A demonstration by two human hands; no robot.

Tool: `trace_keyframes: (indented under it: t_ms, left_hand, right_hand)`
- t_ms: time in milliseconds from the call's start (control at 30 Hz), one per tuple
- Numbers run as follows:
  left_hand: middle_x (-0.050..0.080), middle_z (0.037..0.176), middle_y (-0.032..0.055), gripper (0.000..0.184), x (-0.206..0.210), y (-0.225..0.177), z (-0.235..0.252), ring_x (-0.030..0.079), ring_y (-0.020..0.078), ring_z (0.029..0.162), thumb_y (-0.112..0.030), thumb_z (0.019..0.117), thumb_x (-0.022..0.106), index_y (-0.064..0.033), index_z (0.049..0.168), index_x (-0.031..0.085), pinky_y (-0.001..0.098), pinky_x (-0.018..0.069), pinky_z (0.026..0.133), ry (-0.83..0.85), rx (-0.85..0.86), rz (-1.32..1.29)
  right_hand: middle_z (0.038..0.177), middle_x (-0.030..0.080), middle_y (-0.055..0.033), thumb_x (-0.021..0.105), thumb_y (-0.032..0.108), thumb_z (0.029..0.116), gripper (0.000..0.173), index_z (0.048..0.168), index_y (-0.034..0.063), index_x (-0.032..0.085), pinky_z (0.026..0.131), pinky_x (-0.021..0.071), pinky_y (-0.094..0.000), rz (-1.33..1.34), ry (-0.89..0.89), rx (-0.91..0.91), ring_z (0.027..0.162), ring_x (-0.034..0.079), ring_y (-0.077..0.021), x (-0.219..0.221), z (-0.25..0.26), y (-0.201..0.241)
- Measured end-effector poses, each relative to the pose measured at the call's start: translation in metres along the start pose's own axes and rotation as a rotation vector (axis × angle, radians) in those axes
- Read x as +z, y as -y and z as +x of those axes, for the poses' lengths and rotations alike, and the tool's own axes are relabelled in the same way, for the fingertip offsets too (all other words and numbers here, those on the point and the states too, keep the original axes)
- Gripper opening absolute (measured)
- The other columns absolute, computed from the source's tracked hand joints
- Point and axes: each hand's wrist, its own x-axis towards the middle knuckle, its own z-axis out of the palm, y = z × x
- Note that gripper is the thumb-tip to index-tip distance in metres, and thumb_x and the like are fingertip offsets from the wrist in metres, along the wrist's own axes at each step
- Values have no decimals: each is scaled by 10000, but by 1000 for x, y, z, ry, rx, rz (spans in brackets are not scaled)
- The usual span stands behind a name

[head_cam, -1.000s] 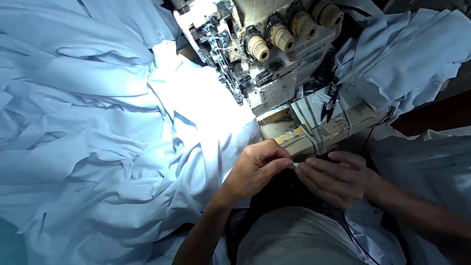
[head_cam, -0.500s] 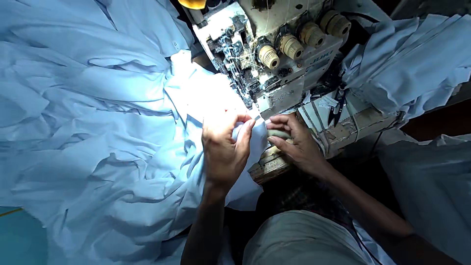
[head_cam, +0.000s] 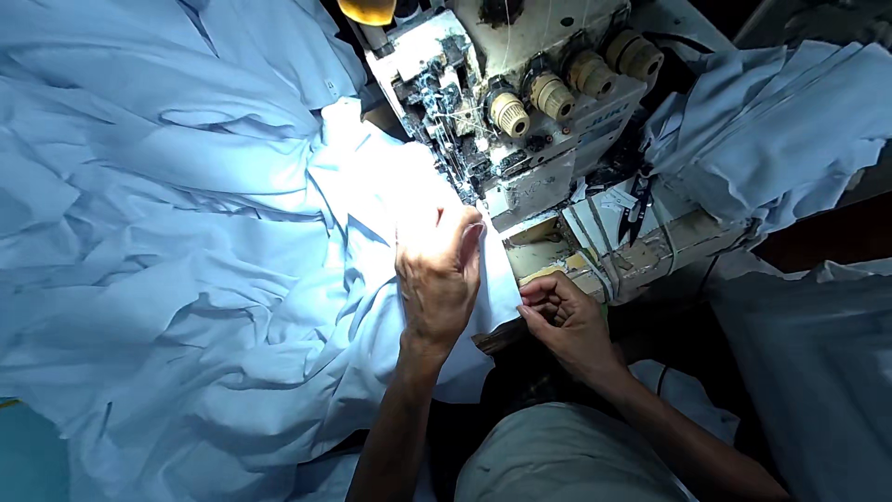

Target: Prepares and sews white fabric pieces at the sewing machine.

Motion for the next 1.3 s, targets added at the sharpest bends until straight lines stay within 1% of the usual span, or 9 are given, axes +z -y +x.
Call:
trace_keyframes:
  t_ms: [100,267,433,633,767,967,1100,1167,1300]
  left_hand:
    - [666,960,173,177,1,-4,-1,633,325,863,-76,1008,573,-17,1036,738,459,470,765,47,98,173]
    - [688,1053,179,275,-2,-16,-14,642,373,920,-188,1016,580,-28,1186,726,488,450,703,122,166,431]
    - [678,1166,204,376,3,-11,-14,644,385,1003,-264,1040,519,-15,1264,688,528,443,783,128,159,476]
    - [691,1235,174,288,-7,-14,-19,648,376,1104,-181,1026,543,-34,1201,720,536,464,850,136,108,426]
    - [719,1245,127,288,-17,-13,-22,655,364,1137,-152,1018,550,-63,1210,745,547,452,913,142,98,415]
    - [691,1292,166,321,-18,18,-6,623,428,1194,-165,1040,510,-35,1248,718,613,446,979,193,7,287]
    - [687,1235,206,305,-18,31,6,621,410,1189,-164,1056,486,12,1164,710,540,451,1023,114,-5,238]
    - [679,1281,197,319,-15,35,8,597,404,1244,-158,1050,484,7,1210,706,512,428,1070,76,-33,236]
    - [623,1372,203,327,-21,32,-5,521,436,1334,-172,1050,496,22,1236,683,554,444,1063,98,-126,226]
  right_hand:
    - [934,708,-33,655,21,876,174,1036,-43,629,805,557,-131,-47,13,-38,848,667,37,0,-3,2]
    - [919,707,-57,655,50,896,178,1038,-54,625,791,540,-112,-152,28,-119,845,661,32,-1,-9,10]
    - [880,717,-77,647,67,918,142,1037,-8,634,778,558,-163,-335,-17,-271,821,690,-42,6,6,15]
    - [976,725,-125,625,24,935,227,1154,-11,678,756,593,-274,-550,-14,-441,863,723,-172,14,43,27]
    - [860,662,-145,638,12,907,255,1137,13,749,568,534,-343,-819,-10,-513,698,668,-266,18,60,38]
    - [650,612,-109,622,63,906,308,1183,50,756,465,423,-369,-1088,-64,-544,521,599,-268,26,64,40]
    - [657,638,-107,612,68,913,343,1232,34,734,477,437,-379,-1102,-44,-530,528,610,-268,25,61,43]
    - [650,628,-101,596,85,920,356,1246,36,728,495,441,-384,-1082,-36,-532,531,604,-263,23,58,42]
    - [684,652,-90,586,106,920,252,1095,19,745,526,494,-387,-962,6,-564,567,633,-251,18,42,40]
